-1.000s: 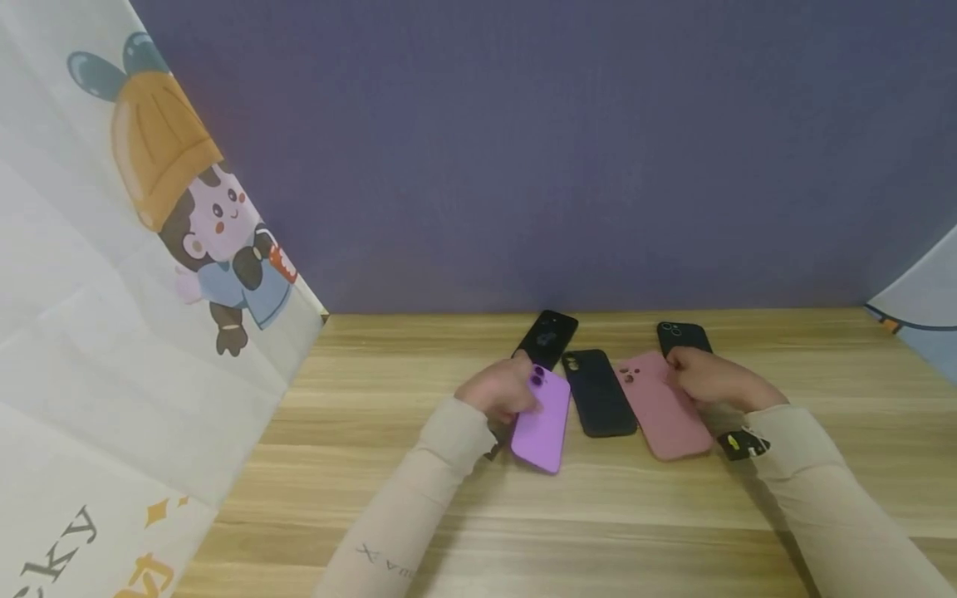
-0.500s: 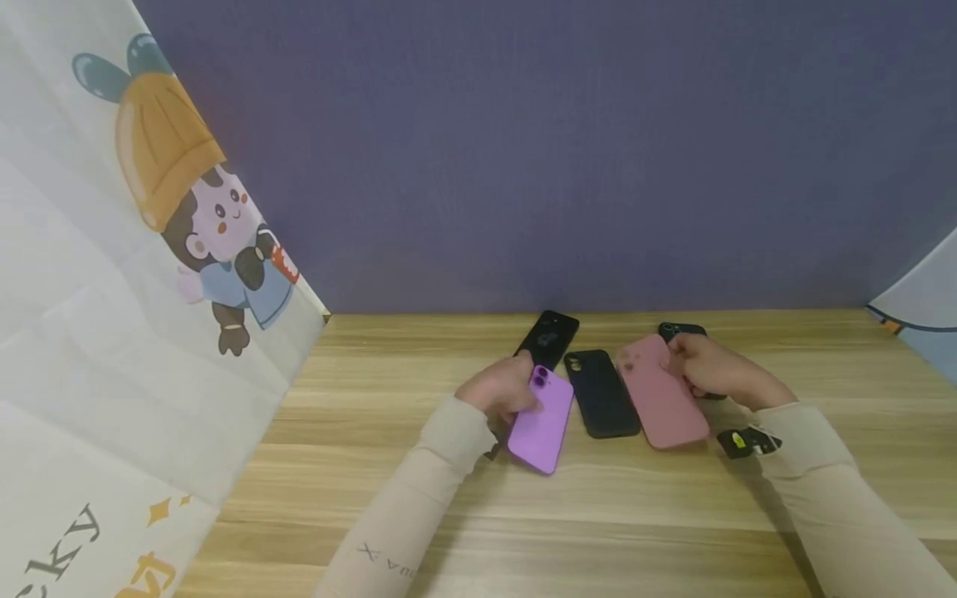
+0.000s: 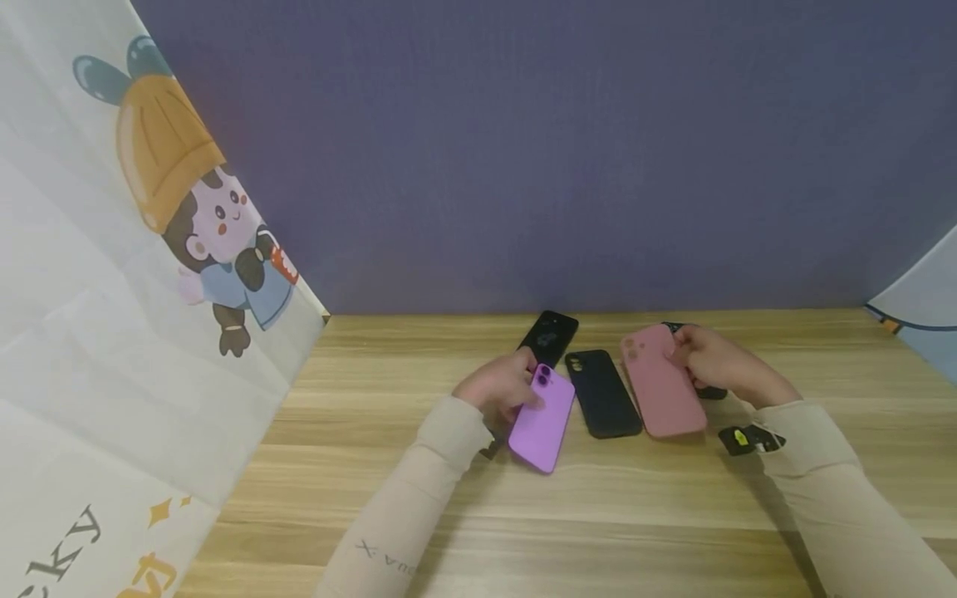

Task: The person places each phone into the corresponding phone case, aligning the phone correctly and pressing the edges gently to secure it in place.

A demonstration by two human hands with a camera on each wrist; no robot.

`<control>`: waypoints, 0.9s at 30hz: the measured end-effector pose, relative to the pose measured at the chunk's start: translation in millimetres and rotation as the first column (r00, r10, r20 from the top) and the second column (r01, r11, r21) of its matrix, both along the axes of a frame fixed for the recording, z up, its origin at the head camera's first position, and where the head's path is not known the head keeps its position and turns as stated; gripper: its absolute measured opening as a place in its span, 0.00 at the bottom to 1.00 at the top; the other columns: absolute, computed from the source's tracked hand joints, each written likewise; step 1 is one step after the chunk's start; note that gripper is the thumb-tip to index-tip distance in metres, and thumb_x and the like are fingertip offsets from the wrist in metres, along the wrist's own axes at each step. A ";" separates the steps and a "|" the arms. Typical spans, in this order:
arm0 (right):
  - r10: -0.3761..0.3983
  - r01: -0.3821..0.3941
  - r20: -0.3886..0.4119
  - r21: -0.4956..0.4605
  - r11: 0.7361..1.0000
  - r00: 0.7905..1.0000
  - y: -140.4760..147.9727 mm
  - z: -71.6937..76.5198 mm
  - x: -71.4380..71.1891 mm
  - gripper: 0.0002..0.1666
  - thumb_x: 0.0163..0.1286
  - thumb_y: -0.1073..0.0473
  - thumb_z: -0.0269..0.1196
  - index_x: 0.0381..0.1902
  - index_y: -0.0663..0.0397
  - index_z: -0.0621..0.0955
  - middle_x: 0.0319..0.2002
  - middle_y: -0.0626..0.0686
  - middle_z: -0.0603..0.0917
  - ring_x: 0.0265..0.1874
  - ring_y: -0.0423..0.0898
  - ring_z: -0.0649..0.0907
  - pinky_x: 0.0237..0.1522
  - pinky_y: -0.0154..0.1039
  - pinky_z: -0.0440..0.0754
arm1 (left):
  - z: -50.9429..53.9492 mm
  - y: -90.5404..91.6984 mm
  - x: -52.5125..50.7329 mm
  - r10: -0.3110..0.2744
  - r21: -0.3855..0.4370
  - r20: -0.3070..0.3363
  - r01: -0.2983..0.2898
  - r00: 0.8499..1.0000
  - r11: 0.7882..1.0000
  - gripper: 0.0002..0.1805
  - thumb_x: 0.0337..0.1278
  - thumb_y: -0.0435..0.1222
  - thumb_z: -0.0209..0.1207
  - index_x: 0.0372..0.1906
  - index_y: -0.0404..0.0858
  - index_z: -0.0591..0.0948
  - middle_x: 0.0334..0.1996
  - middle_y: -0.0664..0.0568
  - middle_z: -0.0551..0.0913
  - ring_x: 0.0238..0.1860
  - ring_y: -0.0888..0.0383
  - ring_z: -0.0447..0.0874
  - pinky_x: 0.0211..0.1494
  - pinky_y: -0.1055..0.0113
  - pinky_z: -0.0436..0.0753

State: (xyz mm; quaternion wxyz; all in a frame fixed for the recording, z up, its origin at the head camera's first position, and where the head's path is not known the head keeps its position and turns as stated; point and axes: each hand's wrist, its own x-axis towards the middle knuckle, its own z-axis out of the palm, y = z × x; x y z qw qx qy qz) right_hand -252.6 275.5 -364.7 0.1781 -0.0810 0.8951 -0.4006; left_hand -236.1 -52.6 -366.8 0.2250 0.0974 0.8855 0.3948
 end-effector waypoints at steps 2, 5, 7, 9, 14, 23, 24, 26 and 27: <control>-0.002 0.002 -0.007 -0.001 1.000 1.000 -0.4 0.9 0.1 0.14 0.82 0.63 0.40 0.55 0.69 0.63 0.31 0.52 0.68 0.26 0.43 0.69 0.28 0.37 0.71 | -1.2 -0.6 -1.2 0.001 0.011 0.015 -0.002 1.000 1.000 0.22 0.62 0.26 0.64 0.58 0.35 0.72 0.58 0.34 0.80 0.44 0.42 0.87 0.34 0.58 0.90; -0.002 0.002 -0.010 0.000 1.000 1.000 -0.4 1.3 -0.2 0.14 0.81 0.63 0.39 0.55 0.69 0.63 0.28 0.50 0.67 0.23 0.42 0.68 0.26 0.37 0.69 | -2.9 -0.9 -1.5 0.011 0.019 0.049 -0.012 0.999 1.000 0.20 0.65 0.27 0.62 0.59 0.37 0.72 0.56 0.35 0.80 0.45 0.42 0.87 0.37 0.55 0.91; -0.005 0.005 -0.015 0.004 1.000 1.000 -0.8 1.5 -0.3 0.15 0.82 0.62 0.39 0.55 0.70 0.63 0.29 0.51 0.68 0.25 0.42 0.69 0.27 0.37 0.70 | -4.0 -0.8 -1.3 0.020 0.017 0.066 -0.021 0.998 1.000 0.19 0.66 0.27 0.61 0.59 0.38 0.71 0.54 0.35 0.80 0.45 0.42 0.87 0.38 0.54 0.91; -0.008 0.008 -0.014 0.007 1.000 1.000 -1.4 2.1 -0.1 0.14 0.82 0.62 0.39 0.55 0.70 0.63 0.30 0.51 0.69 0.26 0.43 0.70 0.28 0.38 0.71 | -4.1 -0.5 -0.8 0.025 0.017 0.077 -0.026 0.997 1.000 0.19 0.67 0.28 0.61 0.59 0.38 0.71 0.52 0.36 0.80 0.44 0.42 0.86 0.39 0.53 0.91; -0.015 0.015 -0.016 0.006 1.000 1.000 -1.9 2.7 0.1 0.14 0.83 0.61 0.39 0.54 0.69 0.64 0.32 0.53 0.69 0.28 0.44 0.71 0.29 0.39 0.72 | -4.5 -1.6 -0.5 0.028 0.041 0.104 -0.033 0.994 0.999 0.19 0.68 0.28 0.59 0.59 0.38 0.70 0.51 0.37 0.79 0.42 0.43 0.86 0.38 0.53 0.90; -0.018 0.018 -0.015 -0.036 0.999 1.000 -2.1 8.2 3.2 0.20 0.84 0.59 0.40 0.59 0.74 0.65 0.37 0.56 0.74 0.34 0.47 0.75 0.35 0.42 0.79 | -11.5 -8.3 -5.8 -0.028 0.109 0.195 0.006 0.980 0.994 0.16 0.62 0.28 0.65 0.52 0.29 0.76 0.39 0.39 0.85 0.36 0.43 0.89 0.36 0.53 0.90; -0.019 0.019 -0.014 -0.039 0.999 1.000 -2.4 9.1 3.5 0.21 0.85 0.59 0.40 0.60 0.74 0.65 0.38 0.56 0.75 0.35 0.47 0.76 0.37 0.43 0.80 | -11.7 -8.6 -6.5 -0.034 0.102 0.199 0.013 0.979 0.995 0.16 0.61 0.27 0.65 0.52 0.28 0.77 0.39 0.39 0.85 0.36 0.44 0.89 0.36 0.53 0.90; -0.023 0.022 -0.008 -0.041 0.999 1.000 -2.9 10.0 3.5 0.22 0.85 0.58 0.40 0.61 0.74 0.65 0.39 0.56 0.76 0.36 0.47 0.77 0.38 0.43 0.82 | -12.0 -9.1 -7.6 -0.036 0.089 0.201 0.018 0.979 0.996 0.17 0.60 0.27 0.65 0.53 0.26 0.77 0.38 0.39 0.84 0.35 0.44 0.88 0.36 0.54 0.90; -0.025 0.024 -0.007 -0.042 0.999 1.000 -2.9 9.9 3.1 0.22 0.85 0.57 0.40 0.61 0.74 0.64 0.40 0.57 0.77 0.36 0.47 0.78 0.39 0.43 0.83 | -12.2 -9.4 -8.1 -0.036 0.089 0.204 0.018 0.978 0.996 0.19 0.60 0.26 0.65 0.55 0.26 0.76 0.39 0.39 0.84 0.36 0.44 0.88 0.37 0.54 0.90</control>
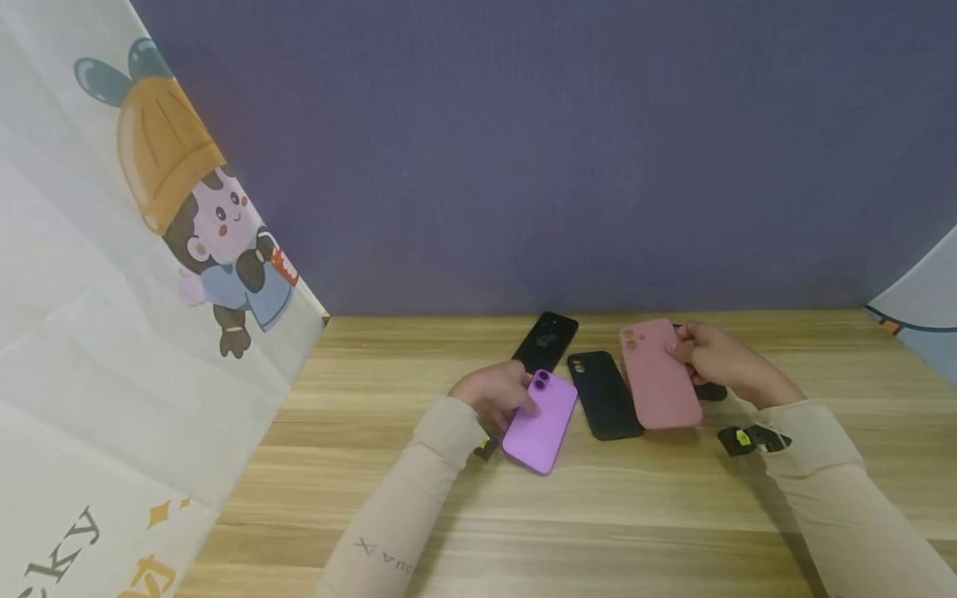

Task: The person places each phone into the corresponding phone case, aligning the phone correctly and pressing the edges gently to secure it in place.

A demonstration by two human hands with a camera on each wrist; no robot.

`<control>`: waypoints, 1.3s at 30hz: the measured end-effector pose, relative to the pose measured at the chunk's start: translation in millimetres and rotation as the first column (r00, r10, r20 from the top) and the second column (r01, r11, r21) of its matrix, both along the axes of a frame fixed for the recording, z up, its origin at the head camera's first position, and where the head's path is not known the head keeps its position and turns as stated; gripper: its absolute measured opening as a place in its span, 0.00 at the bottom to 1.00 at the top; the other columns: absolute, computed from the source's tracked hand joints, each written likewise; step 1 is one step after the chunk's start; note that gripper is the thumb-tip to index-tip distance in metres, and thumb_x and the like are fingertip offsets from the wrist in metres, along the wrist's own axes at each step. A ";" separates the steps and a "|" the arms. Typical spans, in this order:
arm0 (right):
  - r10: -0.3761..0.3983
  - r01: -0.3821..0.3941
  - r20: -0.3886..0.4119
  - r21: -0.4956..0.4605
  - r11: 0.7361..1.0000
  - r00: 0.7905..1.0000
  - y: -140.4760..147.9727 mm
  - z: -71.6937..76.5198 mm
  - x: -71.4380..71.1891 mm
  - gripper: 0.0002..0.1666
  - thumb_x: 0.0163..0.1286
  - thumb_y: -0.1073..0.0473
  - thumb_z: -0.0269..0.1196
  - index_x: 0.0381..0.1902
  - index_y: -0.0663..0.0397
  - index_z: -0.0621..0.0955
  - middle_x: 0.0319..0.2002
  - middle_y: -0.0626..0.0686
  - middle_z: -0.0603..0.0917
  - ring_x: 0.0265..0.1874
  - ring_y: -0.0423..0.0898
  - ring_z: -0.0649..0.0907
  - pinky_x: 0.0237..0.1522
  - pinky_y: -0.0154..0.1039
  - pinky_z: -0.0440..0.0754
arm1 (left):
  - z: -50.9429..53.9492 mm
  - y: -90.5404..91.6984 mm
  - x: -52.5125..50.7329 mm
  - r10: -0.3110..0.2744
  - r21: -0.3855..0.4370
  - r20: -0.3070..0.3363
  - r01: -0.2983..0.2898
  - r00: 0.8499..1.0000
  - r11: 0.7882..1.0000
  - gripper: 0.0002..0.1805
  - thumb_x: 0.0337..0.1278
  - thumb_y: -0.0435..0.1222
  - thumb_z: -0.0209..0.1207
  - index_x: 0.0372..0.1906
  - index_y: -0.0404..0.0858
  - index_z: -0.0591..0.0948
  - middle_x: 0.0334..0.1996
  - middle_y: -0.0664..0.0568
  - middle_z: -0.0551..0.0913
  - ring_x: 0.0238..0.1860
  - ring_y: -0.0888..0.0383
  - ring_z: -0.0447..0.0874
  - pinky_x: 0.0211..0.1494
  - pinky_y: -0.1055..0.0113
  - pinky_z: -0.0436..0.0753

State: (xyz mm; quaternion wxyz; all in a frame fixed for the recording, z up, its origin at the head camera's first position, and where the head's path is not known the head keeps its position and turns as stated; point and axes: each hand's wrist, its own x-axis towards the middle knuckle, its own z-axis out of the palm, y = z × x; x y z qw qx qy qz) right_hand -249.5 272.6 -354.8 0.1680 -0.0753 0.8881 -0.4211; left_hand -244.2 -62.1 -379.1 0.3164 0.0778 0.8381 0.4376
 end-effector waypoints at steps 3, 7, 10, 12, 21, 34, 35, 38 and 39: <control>-0.005 0.005 0.004 -0.001 1.000 1.000 -0.8 -0.8 -1.4 0.23 0.85 0.57 0.40 0.62 0.74 0.64 0.40 0.56 0.77 0.36 0.46 0.78 0.39 0.43 0.83 | 0.0 -0.5 -1.2 -0.004 0.003 -0.001 0.004 1.000 1.000 0.21 0.60 0.24 0.64 0.57 0.24 0.76 0.41 0.37 0.84 0.37 0.43 0.88 0.37 0.54 0.90; -0.013 0.013 0.003 -0.002 1.000 1.000 -1.9 -1.7 -2.5 0.23 0.86 0.57 0.40 0.63 0.75 0.63 0.39 0.56 0.78 0.36 0.46 0.78 0.38 0.42 0.83 | 1.1 -0.5 -2.4 -0.018 -0.025 -0.055 0.017 0.998 1.000 0.15 0.61 0.24 0.64 0.51 0.25 0.76 0.44 0.36 0.84 0.37 0.43 0.89 0.37 0.56 0.91; -0.014 0.014 0.001 -0.001 1.000 1.000 -2.4 -1.6 -2.3 0.24 0.86 0.57 0.40 0.63 0.75 0.64 0.39 0.56 0.78 0.35 0.46 0.78 0.37 0.42 0.83 | 3.4 -0.8 -2.9 -0.030 -0.062 -0.105 0.023 0.994 0.998 0.12 0.61 0.25 0.64 0.47 0.29 0.75 0.44 0.37 0.83 0.37 0.43 0.89 0.36 0.58 0.90; -0.015 0.015 -0.001 -0.003 1.000 1.000 -2.6 -1.9 -2.1 0.24 0.86 0.57 0.40 0.63 0.75 0.64 0.39 0.56 0.78 0.35 0.46 0.78 0.37 0.42 0.83 | 5.1 -1.0 -3.0 -0.032 -0.066 -0.117 0.024 0.993 0.998 0.12 0.61 0.26 0.64 0.46 0.30 0.75 0.43 0.37 0.83 0.37 0.43 0.89 0.36 0.58 0.90; -0.024 0.024 -0.010 -0.014 1.000 1.000 -2.0 -4.2 -3.5 0.25 0.86 0.57 0.39 0.64 0.77 0.62 0.41 0.57 0.79 0.36 0.45 0.80 0.37 0.40 0.85 | 9.3 -1.5 -2.2 -0.015 -0.078 -0.155 0.003 0.988 0.997 0.11 0.62 0.27 0.64 0.46 0.33 0.76 0.42 0.41 0.83 0.39 0.47 0.87 0.42 0.58 0.90; -0.055 0.052 -0.049 -0.048 0.997 0.997 -3.9 -5.7 -4.2 0.23 0.85 0.58 0.41 0.60 0.78 0.64 0.38 0.55 0.78 0.34 0.43 0.80 0.36 0.38 0.85 | 9.9 -5.7 -7.2 0.068 0.117 -0.161 -0.049 0.985 0.992 0.13 0.65 0.28 0.63 0.51 0.32 0.76 0.40 0.41 0.84 0.38 0.49 0.88 0.47 0.56 0.89; -0.055 0.052 -0.055 -0.050 0.997 0.997 -4.0 -5.5 -3.9 0.23 0.85 0.58 0.41 0.59 0.78 0.64 0.37 0.55 0.78 0.34 0.43 0.79 0.35 0.39 0.85 | 10.3 -6.1 -7.5 0.071 0.133 -0.155 -0.050 0.985 0.990 0.13 0.65 0.28 0.62 0.52 0.32 0.76 0.40 0.41 0.85 0.38 0.49 0.88 0.47 0.56 0.89; -0.058 0.055 -0.059 -0.054 0.997 0.997 -4.3 -4.8 -2.9 0.22 0.85 0.58 0.41 0.59 0.78 0.64 0.36 0.54 0.77 0.33 0.43 0.79 0.35 0.38 0.85 | 11.9 -6.5 -8.1 0.084 0.185 -0.117 -0.061 0.990 0.981 0.14 0.67 0.29 0.61 0.54 0.32 0.75 0.41 0.40 0.85 0.38 0.48 0.88 0.49 0.53 0.89; -0.060 0.057 -0.061 -0.054 0.997 0.996 -4.5 -4.7 -2.5 0.22 0.85 0.58 0.41 0.59 0.78 0.64 0.36 0.54 0.77 0.33 0.43 0.79 0.35 0.38 0.84 | 11.8 -6.4 -8.6 0.086 0.201 -0.110 -0.063 0.990 0.978 0.14 0.67 0.29 0.60 0.54 0.32 0.75 0.41 0.39 0.85 0.38 0.48 0.88 0.49 0.53 0.89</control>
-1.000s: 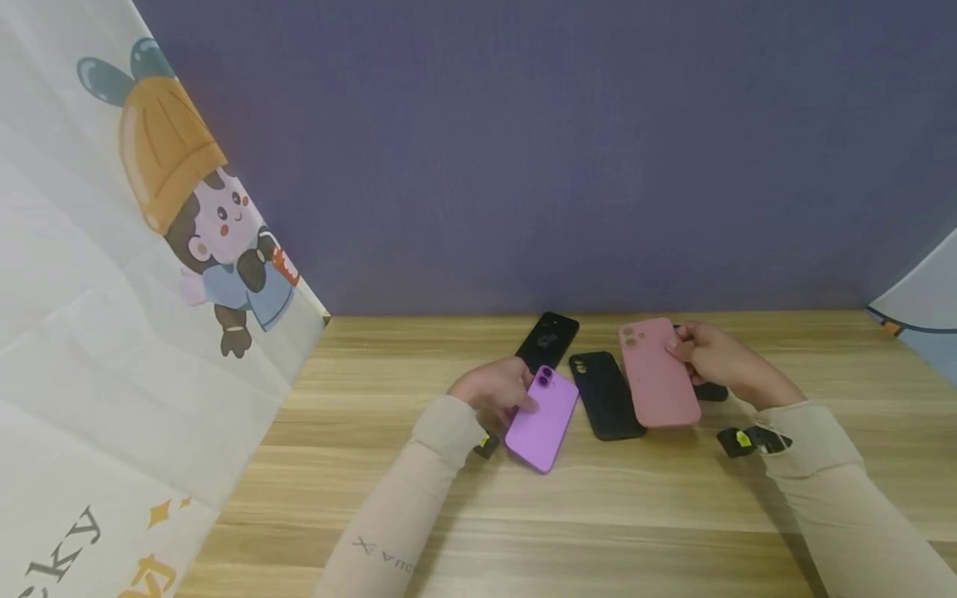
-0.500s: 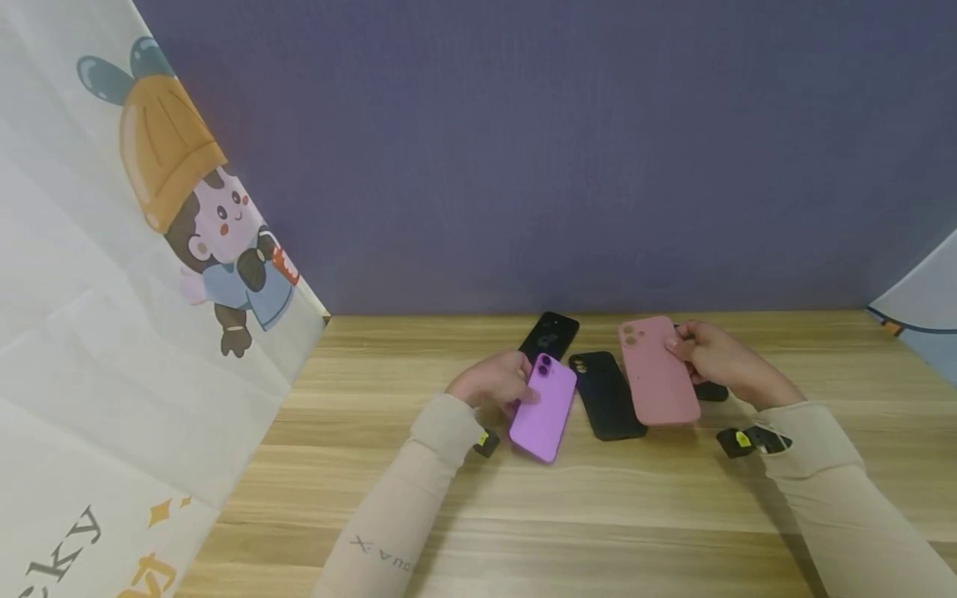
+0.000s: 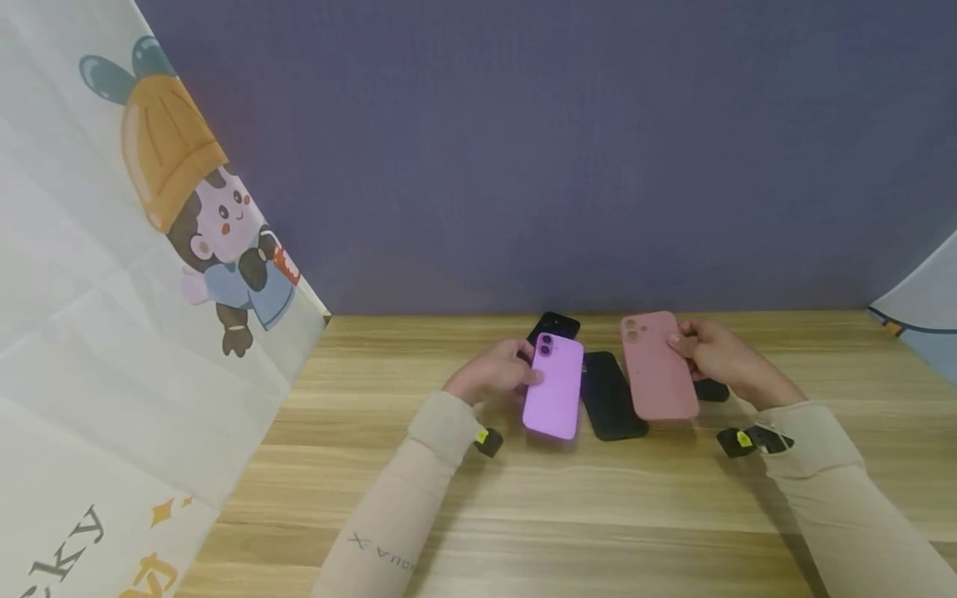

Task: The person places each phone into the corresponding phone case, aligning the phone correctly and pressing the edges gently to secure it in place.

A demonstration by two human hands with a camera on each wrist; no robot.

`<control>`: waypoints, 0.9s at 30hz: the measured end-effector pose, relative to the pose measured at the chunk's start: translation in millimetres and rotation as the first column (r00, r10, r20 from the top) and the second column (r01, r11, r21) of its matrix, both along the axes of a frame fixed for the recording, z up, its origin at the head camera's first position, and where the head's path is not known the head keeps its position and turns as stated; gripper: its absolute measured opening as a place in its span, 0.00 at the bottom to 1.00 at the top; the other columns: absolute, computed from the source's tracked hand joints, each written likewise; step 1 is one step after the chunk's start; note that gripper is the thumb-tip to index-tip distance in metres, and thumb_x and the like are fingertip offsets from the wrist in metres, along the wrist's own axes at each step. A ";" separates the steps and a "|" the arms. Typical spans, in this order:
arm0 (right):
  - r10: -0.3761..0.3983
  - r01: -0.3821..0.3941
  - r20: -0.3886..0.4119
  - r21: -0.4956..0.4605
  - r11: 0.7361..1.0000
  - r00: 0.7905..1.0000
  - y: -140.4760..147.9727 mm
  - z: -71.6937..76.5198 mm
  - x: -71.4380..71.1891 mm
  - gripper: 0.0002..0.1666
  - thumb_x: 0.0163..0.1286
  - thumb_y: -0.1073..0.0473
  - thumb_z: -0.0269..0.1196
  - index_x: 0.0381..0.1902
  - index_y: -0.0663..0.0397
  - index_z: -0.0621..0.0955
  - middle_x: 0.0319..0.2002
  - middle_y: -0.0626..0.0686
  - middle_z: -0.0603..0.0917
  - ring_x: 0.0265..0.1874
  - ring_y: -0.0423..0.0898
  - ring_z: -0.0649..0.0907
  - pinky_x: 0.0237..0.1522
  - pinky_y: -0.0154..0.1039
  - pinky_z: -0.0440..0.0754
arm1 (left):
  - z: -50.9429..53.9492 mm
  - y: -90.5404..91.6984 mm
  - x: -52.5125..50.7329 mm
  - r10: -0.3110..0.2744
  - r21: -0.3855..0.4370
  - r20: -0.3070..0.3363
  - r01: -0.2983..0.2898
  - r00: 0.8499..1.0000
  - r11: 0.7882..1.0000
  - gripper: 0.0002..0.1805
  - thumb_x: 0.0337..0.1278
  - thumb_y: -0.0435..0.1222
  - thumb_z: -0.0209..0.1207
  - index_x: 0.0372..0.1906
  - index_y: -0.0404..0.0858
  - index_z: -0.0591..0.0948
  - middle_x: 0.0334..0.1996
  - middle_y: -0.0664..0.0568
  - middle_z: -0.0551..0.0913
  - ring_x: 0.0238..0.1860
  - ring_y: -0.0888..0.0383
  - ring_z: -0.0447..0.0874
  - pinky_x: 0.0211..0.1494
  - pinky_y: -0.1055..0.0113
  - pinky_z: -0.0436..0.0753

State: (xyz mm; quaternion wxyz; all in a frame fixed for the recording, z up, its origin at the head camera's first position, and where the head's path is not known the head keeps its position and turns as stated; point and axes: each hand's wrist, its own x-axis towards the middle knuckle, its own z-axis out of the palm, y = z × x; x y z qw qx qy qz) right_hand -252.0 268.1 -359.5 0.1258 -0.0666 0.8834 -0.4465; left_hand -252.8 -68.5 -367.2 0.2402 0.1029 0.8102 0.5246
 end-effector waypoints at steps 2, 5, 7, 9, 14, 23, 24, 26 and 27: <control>-0.004 0.004 -0.001 -0.002 1.000 1.000 0.3 0.1 0.3 0.22 0.85 0.58 0.41 0.59 0.78 0.64 0.36 0.54 0.77 0.32 0.42 0.78 0.35 0.38 0.84 | 0.3 0.3 -1.2 0.004 0.045 0.016 -0.005 1.000 0.999 0.14 0.69 0.29 0.59 0.56 0.32 0.74 0.43 0.38 0.85 0.39 0.47 0.89 0.49 0.53 0.89; -0.014 0.014 -0.010 0.002 1.000 1.000 0.9 0.3 0.7 0.23 0.85 0.58 0.41 0.59 0.78 0.64 0.36 0.54 0.77 0.32 0.41 0.78 0.34 0.38 0.84 | 0.5 2.1 -2.6 0.025 0.133 0.035 -0.030 0.999 0.991 0.17 0.70 0.28 0.57 0.60 0.32 0.72 0.46 0.36 0.85 0.42 0.46 0.89 0.50 0.53 0.89; -0.019 0.019 -0.016 0.004 1.000 1.000 1.4 0.9 1.1 0.23 0.85 0.58 0.40 0.59 0.78 0.63 0.37 0.55 0.77 0.33 0.41 0.78 0.34 0.38 0.84 | 0.5 3.9 -3.2 0.050 0.191 0.048 -0.058 0.998 0.980 0.18 0.71 0.27 0.56 0.62 0.32 0.71 0.47 0.34 0.85 0.44 0.46 0.90 0.51 0.51 0.89; -0.026 0.026 -0.020 0.009 1.000 0.999 1.3 1.5 1.8 0.23 0.85 0.58 0.40 0.60 0.78 0.63 0.38 0.56 0.77 0.33 0.42 0.78 0.34 0.37 0.84 | 0.5 6.0 -3.2 0.079 0.233 0.060 -0.091 0.995 0.968 0.18 0.70 0.25 0.55 0.62 0.32 0.70 0.47 0.34 0.85 0.43 0.46 0.89 0.53 0.49 0.89; -0.031 0.031 -0.017 0.008 0.999 0.999 0.0 2.5 3.4 0.23 0.85 0.58 0.40 0.60 0.78 0.63 0.39 0.56 0.77 0.34 0.42 0.79 0.35 0.38 0.84 | -0.5 9.5 -3.3 0.150 0.275 0.109 -0.174 0.983 0.946 0.16 0.70 0.25 0.56 0.59 0.32 0.71 0.45 0.35 0.85 0.41 0.47 0.89 0.55 0.47 0.88; -0.029 0.029 -0.025 0.000 1.000 0.999 -0.9 4.9 4.0 0.24 0.85 0.56 0.41 0.59 0.77 0.65 0.37 0.54 0.77 0.33 0.41 0.79 0.35 0.38 0.84 | 0.3 10.1 -2.9 0.215 0.334 0.176 -0.264 0.961 0.905 0.16 0.73 0.27 0.54 0.60 0.36 0.69 0.41 0.42 0.83 0.41 0.49 0.87 0.41 0.59 0.90; -0.031 0.031 -0.028 -0.001 1.000 0.999 -1.2 5.0 4.1 0.24 0.85 0.56 0.41 0.59 0.77 0.65 0.37 0.54 0.77 0.33 0.41 0.79 0.35 0.38 0.84 | 0.3 10.1 -3.0 0.216 0.333 0.177 -0.265 0.960 0.905 0.16 0.73 0.28 0.55 0.60 0.36 0.69 0.40 0.43 0.82 0.40 0.50 0.86 0.40 0.60 0.90; -0.031 0.031 -0.031 0.000 1.000 0.999 -1.4 5.2 4.4 0.24 0.86 0.56 0.41 0.59 0.77 0.65 0.38 0.54 0.78 0.33 0.41 0.79 0.36 0.38 0.84 | 0.0 9.7 -3.1 0.213 0.332 0.184 -0.265 0.960 0.906 0.15 0.73 0.28 0.54 0.60 0.37 0.69 0.38 0.45 0.81 0.37 0.52 0.85 0.38 0.63 0.89; -0.030 0.030 -0.032 0.001 1.000 0.999 -1.5 5.3 4.5 0.24 0.86 0.56 0.41 0.60 0.78 0.65 0.38 0.55 0.78 0.33 0.41 0.79 0.36 0.38 0.85 | -0.1 9.5 -3.1 0.210 0.331 0.187 -0.263 0.960 0.906 0.16 0.73 0.28 0.54 0.60 0.37 0.69 0.37 0.45 0.81 0.36 0.52 0.84 0.37 0.63 0.88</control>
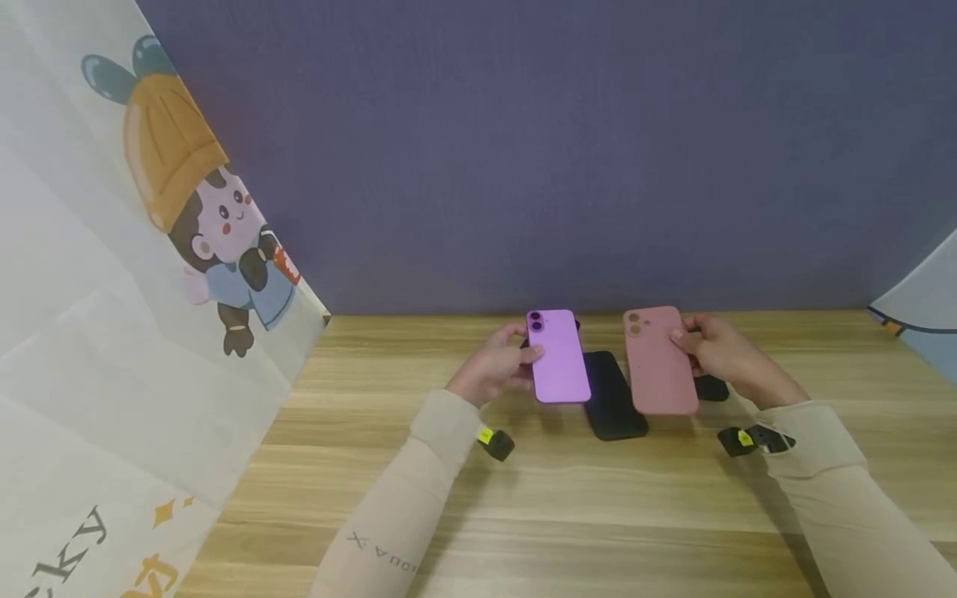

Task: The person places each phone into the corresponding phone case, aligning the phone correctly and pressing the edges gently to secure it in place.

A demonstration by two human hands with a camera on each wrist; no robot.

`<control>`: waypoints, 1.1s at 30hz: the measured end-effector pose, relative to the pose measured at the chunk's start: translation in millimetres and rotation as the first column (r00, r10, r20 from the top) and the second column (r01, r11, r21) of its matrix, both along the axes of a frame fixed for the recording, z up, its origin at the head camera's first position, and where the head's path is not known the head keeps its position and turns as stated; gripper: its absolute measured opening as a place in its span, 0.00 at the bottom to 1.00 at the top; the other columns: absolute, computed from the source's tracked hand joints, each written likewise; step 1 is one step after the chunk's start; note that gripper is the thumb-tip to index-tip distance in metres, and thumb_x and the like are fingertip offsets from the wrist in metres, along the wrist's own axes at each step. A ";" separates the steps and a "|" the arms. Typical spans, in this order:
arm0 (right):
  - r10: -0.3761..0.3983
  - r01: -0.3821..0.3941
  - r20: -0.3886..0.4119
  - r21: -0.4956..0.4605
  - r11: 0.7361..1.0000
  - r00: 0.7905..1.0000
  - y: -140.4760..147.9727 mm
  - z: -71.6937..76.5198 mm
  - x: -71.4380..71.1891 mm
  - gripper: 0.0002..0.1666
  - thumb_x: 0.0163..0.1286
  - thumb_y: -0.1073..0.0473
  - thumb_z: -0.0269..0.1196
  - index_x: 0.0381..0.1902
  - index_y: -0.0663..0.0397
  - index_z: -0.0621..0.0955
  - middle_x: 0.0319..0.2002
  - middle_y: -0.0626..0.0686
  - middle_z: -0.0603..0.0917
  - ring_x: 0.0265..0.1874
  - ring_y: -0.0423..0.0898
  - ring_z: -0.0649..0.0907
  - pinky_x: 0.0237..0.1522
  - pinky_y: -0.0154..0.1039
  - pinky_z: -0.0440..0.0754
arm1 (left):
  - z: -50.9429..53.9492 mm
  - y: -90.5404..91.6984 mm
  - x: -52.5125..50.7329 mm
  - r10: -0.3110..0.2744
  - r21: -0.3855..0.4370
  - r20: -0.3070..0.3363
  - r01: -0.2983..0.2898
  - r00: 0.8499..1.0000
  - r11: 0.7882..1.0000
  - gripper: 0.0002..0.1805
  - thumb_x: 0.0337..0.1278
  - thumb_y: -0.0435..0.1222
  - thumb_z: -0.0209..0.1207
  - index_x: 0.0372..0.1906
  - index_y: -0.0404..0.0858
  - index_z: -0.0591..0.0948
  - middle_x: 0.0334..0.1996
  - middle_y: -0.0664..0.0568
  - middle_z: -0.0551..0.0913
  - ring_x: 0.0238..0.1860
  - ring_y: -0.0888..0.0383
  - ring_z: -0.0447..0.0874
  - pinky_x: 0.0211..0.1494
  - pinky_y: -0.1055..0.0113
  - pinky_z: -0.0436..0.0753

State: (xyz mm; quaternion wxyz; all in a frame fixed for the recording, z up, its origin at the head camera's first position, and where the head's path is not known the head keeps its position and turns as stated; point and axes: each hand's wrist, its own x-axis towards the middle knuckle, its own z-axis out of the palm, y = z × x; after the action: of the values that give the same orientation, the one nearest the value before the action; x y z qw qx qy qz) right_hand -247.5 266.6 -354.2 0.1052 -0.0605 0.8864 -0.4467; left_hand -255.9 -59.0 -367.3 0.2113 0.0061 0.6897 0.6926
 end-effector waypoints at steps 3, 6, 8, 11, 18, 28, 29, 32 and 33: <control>0.020 -0.020 -0.002 0.008 1.000 1.000 4.0 0.7 -11.1 0.25 0.86 0.56 0.40 0.61 0.78 0.65 0.40 0.56 0.78 0.34 0.41 0.79 0.36 0.37 0.85 | -0.9 3.4 -6.1 0.004 0.009 0.010 -0.004 1.000 1.000 0.16 0.74 0.29 0.53 0.61 0.38 0.69 0.35 0.46 0.81 0.34 0.52 0.84 0.36 0.64 0.87; 0.037 -0.037 0.000 0.016 0.999 0.999 7.3 1.9 -21.7 0.25 0.86 0.56 0.40 0.61 0.78 0.65 0.41 0.57 0.78 0.35 0.42 0.80 0.37 0.37 0.85 | -1.4 6.9 -11.9 0.012 0.026 0.017 -0.012 1.000 1.000 0.16 0.74 0.29 0.53 0.61 0.39 0.69 0.35 0.45 0.81 0.33 0.52 0.84 0.38 0.62 0.88; 0.047 -0.047 0.002 0.020 0.999 0.999 9.2 2.7 -28.6 0.25 0.86 0.56 0.40 0.61 0.78 0.65 0.41 0.57 0.78 0.35 0.42 0.80 0.37 0.38 0.85 | -1.7 9.4 -15.4 0.019 0.044 0.021 -0.020 1.000 0.999 0.15 0.75 0.29 0.52 0.60 0.39 0.69 0.35 0.45 0.81 0.34 0.52 0.84 0.43 0.57 0.89; 0.059 -0.059 0.004 0.021 0.998 0.998 12.5 2.8 -39.4 0.25 0.86 0.56 0.40 0.61 0.78 0.65 0.41 0.57 0.78 0.35 0.42 0.80 0.37 0.38 0.85 | -1.0 13.6 -20.1 0.029 0.067 0.030 -0.031 0.999 0.997 0.14 0.75 0.29 0.52 0.60 0.40 0.70 0.36 0.44 0.80 0.36 0.51 0.84 0.54 0.48 0.87; 0.096 -0.096 0.001 0.020 0.995 0.995 22.6 0.1 -66.2 0.23 0.86 0.57 0.40 0.59 0.77 0.66 0.40 0.57 0.78 0.34 0.43 0.80 0.37 0.38 0.85 | -0.3 23.0 -32.5 0.053 0.092 0.025 -0.056 0.998 0.994 0.14 0.76 0.29 0.50 0.61 0.39 0.70 0.40 0.45 0.80 0.39 0.51 0.84 0.60 0.43 0.84; 0.160 -0.159 -0.012 0.031 0.987 0.987 31.9 5.4 -113.4 0.24 0.86 0.57 0.40 0.60 0.77 0.65 0.41 0.58 0.78 0.34 0.44 0.80 0.36 0.39 0.86 | 0.6 36.8 -59.9 0.101 0.074 0.017 -0.102 0.995 0.992 0.17 0.77 0.30 0.49 0.64 0.41 0.69 0.40 0.46 0.80 0.40 0.52 0.83 0.52 0.48 0.87; 0.163 -0.163 -0.013 0.033 0.986 0.986 32.3 6.2 -117.8 0.24 0.86 0.57 0.40 0.60 0.78 0.65 0.41 0.59 0.78 0.35 0.44 0.80 0.36 0.39 0.86 | 0.7 38.3 -62.5 0.107 0.076 0.017 -0.108 0.994 0.991 0.17 0.77 0.30 0.49 0.65 0.41 0.69 0.40 0.46 0.80 0.40 0.52 0.83 0.51 0.50 0.88; 0.178 -0.177 -0.015 0.037 0.983 0.984 34.1 8.4 -131.6 0.26 0.86 0.56 0.40 0.62 0.79 0.63 0.42 0.59 0.78 0.35 0.44 0.79 0.36 0.39 0.85 | 0.5 42.6 -70.5 0.124 0.087 0.027 -0.126 0.992 0.988 0.17 0.77 0.31 0.48 0.65 0.42 0.69 0.41 0.46 0.79 0.41 0.52 0.82 0.48 0.54 0.87; 0.186 -0.185 -0.016 0.036 0.982 0.982 34.7 9.0 -136.2 0.26 0.86 0.56 0.40 0.63 0.79 0.63 0.41 0.59 0.77 0.34 0.44 0.79 0.36 0.39 0.85 | 0.6 44.2 -73.0 0.130 0.093 0.028 -0.132 0.991 0.987 0.17 0.77 0.31 0.48 0.65 0.43 0.69 0.41 0.46 0.79 0.41 0.52 0.81 0.48 0.54 0.87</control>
State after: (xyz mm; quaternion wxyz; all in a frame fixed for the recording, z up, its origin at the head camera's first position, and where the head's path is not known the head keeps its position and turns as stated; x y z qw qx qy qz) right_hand -383.7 301.3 -345.2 0.1386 -0.1453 0.8855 -0.4191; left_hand -328.9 -14.8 -366.7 0.1721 -0.0369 0.6527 0.7369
